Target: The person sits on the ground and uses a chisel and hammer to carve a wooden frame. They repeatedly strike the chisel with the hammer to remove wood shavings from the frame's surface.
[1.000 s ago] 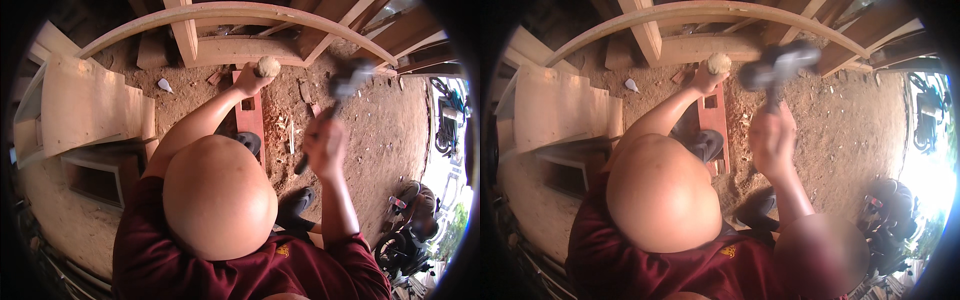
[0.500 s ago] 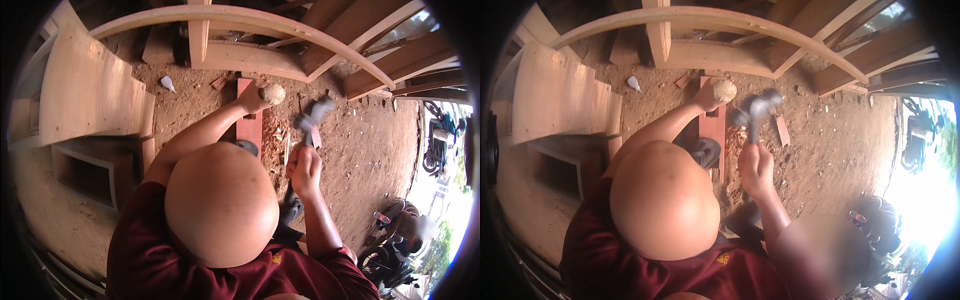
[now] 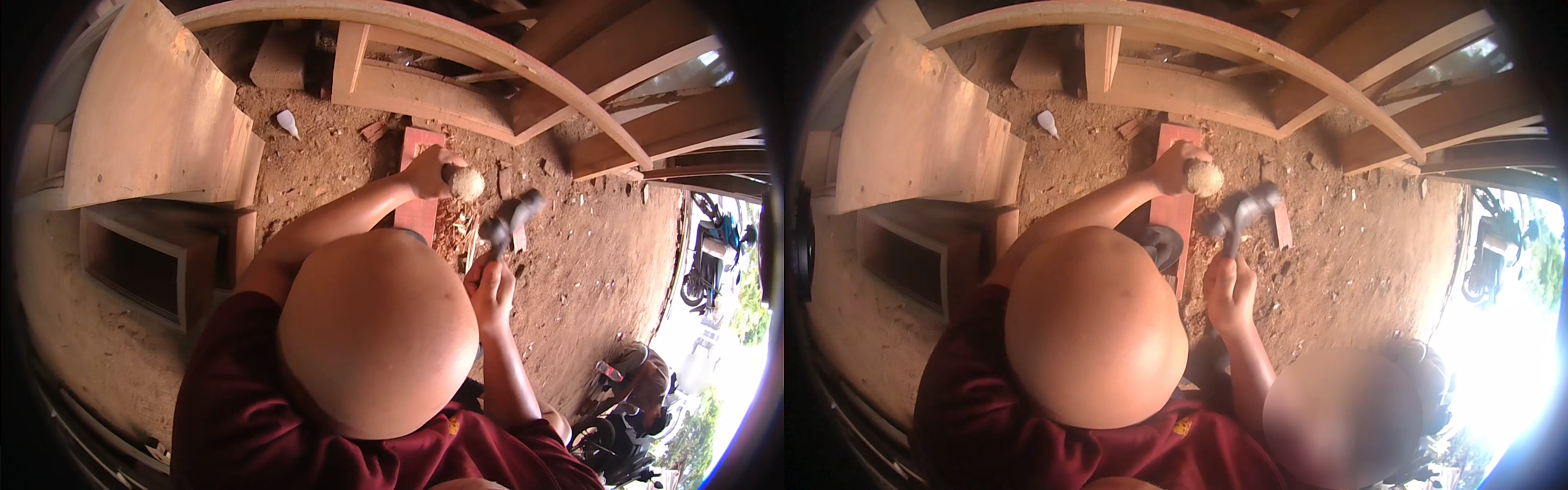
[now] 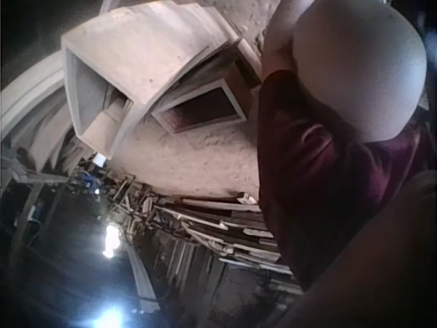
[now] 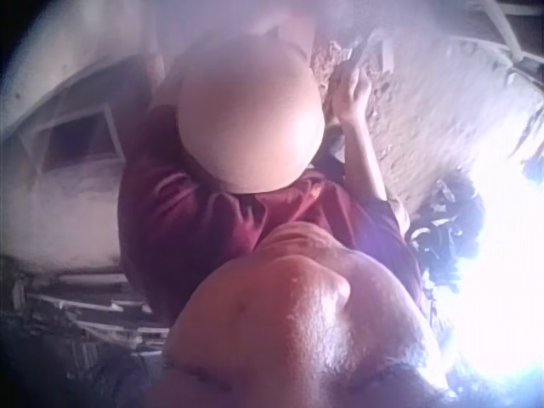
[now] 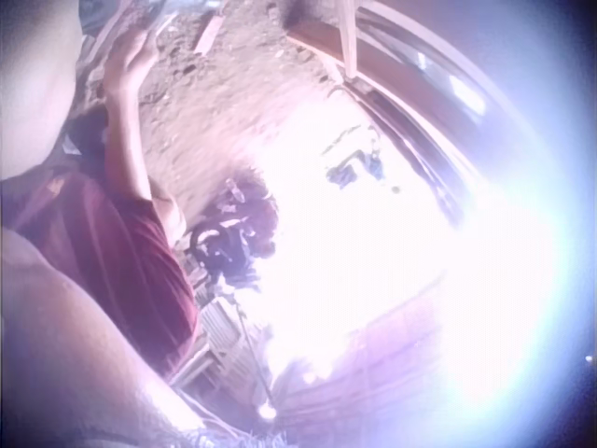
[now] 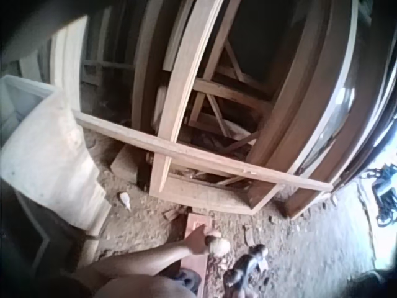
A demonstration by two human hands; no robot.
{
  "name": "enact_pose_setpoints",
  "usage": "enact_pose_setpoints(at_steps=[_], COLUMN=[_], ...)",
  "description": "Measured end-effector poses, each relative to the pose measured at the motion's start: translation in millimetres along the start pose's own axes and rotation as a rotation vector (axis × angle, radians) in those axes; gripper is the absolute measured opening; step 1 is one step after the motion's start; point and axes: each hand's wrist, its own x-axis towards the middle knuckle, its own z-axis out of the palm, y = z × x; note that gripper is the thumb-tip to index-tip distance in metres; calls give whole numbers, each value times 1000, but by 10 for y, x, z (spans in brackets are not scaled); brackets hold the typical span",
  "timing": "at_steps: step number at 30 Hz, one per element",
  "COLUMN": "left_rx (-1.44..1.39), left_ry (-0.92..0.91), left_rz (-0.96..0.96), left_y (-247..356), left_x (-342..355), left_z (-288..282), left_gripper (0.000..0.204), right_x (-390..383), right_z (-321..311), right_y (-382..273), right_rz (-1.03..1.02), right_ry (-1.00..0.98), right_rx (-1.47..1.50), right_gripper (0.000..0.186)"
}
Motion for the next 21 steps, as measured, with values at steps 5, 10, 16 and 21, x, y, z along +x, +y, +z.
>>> enact_pose_setpoints(at_steps=[5, 10, 16, 21], left_rx=[-96, 87, 43, -7], left_ry=[-303, -361, -312, -283], left_rz=[-173, 14, 25, 36], left_y=[354, 289, 258, 311], left_x=[7, -106, -125, -192], left_z=[4, 114, 114, 56], left_gripper=[20, 23, 26, 39], right_x=[96, -50, -306, -346], right_z=[-26, -85, -212, -290], right_y=[-43, 319, 304, -29], right_rz=[246, -21, 96, 62], right_ry=[-12, 56, 92, -25], right_rx=[-59, -197, 186, 189], right_gripper=[52, 51, 51, 62])
